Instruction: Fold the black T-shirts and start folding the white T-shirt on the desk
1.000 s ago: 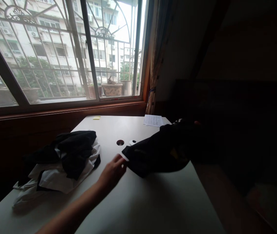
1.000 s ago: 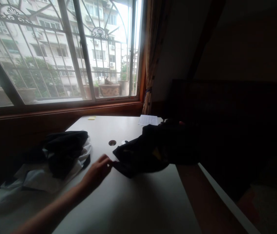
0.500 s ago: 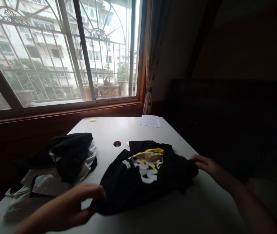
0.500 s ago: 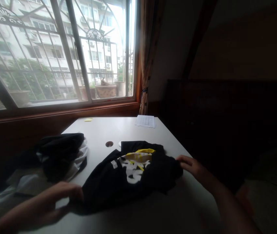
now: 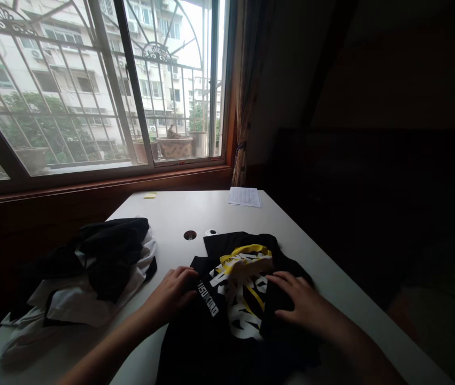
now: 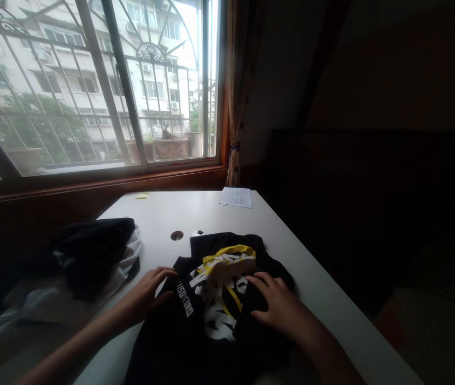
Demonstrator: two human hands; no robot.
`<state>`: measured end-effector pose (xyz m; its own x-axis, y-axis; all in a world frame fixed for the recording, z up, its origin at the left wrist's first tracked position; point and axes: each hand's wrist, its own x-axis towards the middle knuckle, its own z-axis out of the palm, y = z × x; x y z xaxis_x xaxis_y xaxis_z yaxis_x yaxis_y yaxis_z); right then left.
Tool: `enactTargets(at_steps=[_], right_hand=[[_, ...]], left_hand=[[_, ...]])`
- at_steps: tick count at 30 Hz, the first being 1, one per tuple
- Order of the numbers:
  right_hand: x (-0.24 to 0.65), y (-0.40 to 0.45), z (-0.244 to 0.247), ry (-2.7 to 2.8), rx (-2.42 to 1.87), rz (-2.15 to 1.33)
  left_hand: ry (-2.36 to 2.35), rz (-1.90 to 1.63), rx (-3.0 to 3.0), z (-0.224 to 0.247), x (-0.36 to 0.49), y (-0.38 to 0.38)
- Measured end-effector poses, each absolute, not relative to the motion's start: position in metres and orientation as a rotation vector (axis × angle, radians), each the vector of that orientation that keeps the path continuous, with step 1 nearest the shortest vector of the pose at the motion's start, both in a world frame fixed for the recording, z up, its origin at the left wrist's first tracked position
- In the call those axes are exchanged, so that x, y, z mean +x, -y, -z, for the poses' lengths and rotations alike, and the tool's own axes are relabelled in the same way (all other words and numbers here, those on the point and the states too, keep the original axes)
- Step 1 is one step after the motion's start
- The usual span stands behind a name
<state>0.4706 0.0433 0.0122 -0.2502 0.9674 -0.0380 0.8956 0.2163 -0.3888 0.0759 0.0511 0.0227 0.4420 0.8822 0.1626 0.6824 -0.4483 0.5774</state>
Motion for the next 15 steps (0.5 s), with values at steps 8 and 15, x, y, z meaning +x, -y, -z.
enactTargets(at_steps=[8,15], right_hand=[[0.529,-0.047,-0.016,2.029,-1.75,-0.496],[0.617,-0.042,-0.012,1.284,-1.854,-0.338]], left_hand=[[-1.361,-0.676,2.251,0.019,0.068,-0.08],[-1.528,-0.858,2.217,-0.034,0.014,-0.058]])
